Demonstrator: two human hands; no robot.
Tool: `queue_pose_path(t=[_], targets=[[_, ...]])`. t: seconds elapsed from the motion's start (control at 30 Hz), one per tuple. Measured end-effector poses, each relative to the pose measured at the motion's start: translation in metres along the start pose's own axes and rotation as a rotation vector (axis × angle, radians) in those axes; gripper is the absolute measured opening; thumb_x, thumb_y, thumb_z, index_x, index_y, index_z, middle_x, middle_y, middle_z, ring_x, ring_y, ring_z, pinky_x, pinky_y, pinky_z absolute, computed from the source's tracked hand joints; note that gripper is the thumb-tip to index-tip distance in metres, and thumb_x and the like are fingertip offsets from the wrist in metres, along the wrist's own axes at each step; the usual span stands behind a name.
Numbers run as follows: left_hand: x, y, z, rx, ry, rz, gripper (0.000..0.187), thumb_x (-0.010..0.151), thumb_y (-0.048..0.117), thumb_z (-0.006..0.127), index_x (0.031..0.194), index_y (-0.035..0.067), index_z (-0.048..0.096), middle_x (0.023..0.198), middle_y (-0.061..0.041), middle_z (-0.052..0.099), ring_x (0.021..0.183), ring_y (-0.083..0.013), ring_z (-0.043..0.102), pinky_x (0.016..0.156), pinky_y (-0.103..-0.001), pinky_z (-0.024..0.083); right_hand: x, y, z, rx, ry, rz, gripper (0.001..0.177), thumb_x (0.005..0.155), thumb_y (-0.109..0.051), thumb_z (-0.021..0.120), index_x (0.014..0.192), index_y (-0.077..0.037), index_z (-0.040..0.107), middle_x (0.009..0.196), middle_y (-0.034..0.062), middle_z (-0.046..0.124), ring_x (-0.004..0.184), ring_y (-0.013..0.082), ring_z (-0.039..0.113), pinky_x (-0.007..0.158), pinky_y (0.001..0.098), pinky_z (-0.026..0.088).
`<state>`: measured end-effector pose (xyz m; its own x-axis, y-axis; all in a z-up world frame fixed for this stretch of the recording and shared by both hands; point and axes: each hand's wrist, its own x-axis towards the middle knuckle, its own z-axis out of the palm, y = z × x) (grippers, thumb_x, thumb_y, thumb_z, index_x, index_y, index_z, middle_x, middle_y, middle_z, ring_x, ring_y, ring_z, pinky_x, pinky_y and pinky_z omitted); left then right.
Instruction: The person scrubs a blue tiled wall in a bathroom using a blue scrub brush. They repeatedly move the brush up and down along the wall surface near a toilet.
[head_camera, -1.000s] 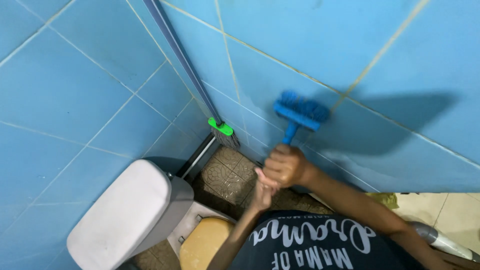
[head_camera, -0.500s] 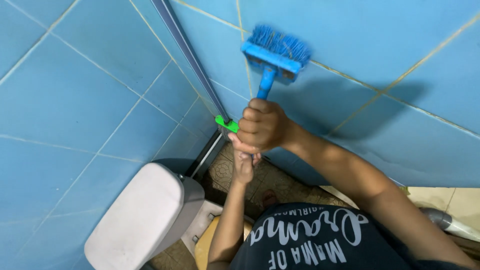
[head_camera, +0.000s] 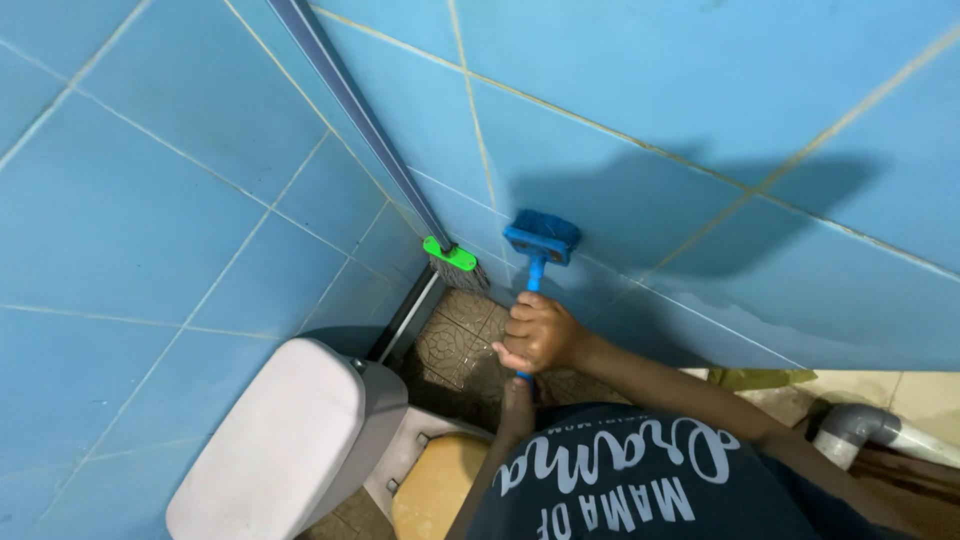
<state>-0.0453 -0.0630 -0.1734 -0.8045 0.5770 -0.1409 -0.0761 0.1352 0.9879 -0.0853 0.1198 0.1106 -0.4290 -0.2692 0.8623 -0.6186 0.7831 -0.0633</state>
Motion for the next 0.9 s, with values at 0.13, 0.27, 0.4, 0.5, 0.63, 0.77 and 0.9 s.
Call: queue_pose_path(t=[0.13,0.27,0.4,0.5,0.63,0.77,0.9], targets=[[-0.007,-0.011,0.012,-0.030,-0.063,0.109,0.047,0.105,0.040,0.043,0.075,0.009,0.062,0.059,-0.006,0.060,0.057,-0.0194,0.054,0.057,-0.033,0.045,-0.005,-0.005,-0.014,0.023,0.025,-0.009,0.043,0.089,-0.018,0.067,0.049,-0.013,0.051,0.055,0.0035,0.048,0.053,0.0211,0.050,0.071,0.0358,0.051],[-0.018,-0.019,0.030,-0.064,-0.119,0.213,0.037,0.104,0.035,0.054,0.080,0.008,0.062,0.059,-0.005,0.061,0.055,-0.0200,0.054,0.056,-0.033,0.047,-0.031,-0.018,-0.035,0.001,0.033,0.009,0.043,0.088,-0.017,0.068,0.048,-0.014,0.051,0.054,0.0028,0.048,0.052,0.0200,0.049,0.072,0.0355,0.051],[-0.028,0.019,0.045,-0.092,-0.144,0.278,0.032,0.103,0.032,0.061,0.084,0.007,0.063,0.058,-0.005,0.061,0.053,-0.0204,0.054,0.056,-0.033,0.048,-0.028,-0.023,-0.064,0.015,0.051,0.006,0.044,0.088,-0.018,0.068,0.048,-0.014,0.051,0.054,0.0023,0.049,0.052,0.0203,0.050,0.072,0.0357,0.052],[-0.011,0.123,0.041,-0.265,-0.258,0.354,0.061,0.093,0.060,0.061,0.082,0.002,0.074,0.071,-0.009,0.068,0.062,-0.0190,0.056,0.066,-0.036,0.054,0.019,-0.017,-0.104,0.066,0.043,-0.104,0.043,0.091,-0.020,0.062,0.050,-0.016,0.048,0.055,0.0013,0.043,0.049,0.0196,0.046,0.058,0.0347,0.047],[0.025,0.210,0.040,-0.041,-0.151,0.517,0.059,0.099,0.047,0.042,0.060,0.009,0.065,0.054,-0.011,0.059,0.051,-0.0195,0.049,0.052,-0.039,0.044,0.100,-0.009,-0.174,-0.168,0.096,-0.278,0.039,0.093,-0.023,0.061,0.055,-0.018,0.053,0.061,0.0025,0.045,0.053,0.0182,0.049,0.058,0.0325,0.047],[0.011,0.260,0.087,-0.072,-0.114,0.723,0.063,0.108,0.040,0.033,0.060,0.008,0.061,0.063,-0.011,0.062,0.056,-0.0291,0.055,0.079,-0.043,0.058,0.065,0.003,-0.169,-0.182,0.132,-0.347,0.036,0.091,-0.022,0.056,0.055,-0.017,0.054,0.065,0.0033,0.045,0.054,0.0172,0.046,0.057,0.0312,0.045],[-0.035,0.172,0.107,-0.015,-0.082,0.703,0.060,0.110,0.033,0.026,0.065,0.004,0.053,0.061,-0.006,0.065,0.053,-0.0187,0.056,0.072,-0.036,0.054,-0.016,-0.030,-0.155,-0.043,0.040,-0.228,0.044,0.097,-0.018,0.051,0.054,-0.017,0.046,0.059,0.0013,0.041,0.053,0.0174,0.043,0.059,0.0307,0.042]])
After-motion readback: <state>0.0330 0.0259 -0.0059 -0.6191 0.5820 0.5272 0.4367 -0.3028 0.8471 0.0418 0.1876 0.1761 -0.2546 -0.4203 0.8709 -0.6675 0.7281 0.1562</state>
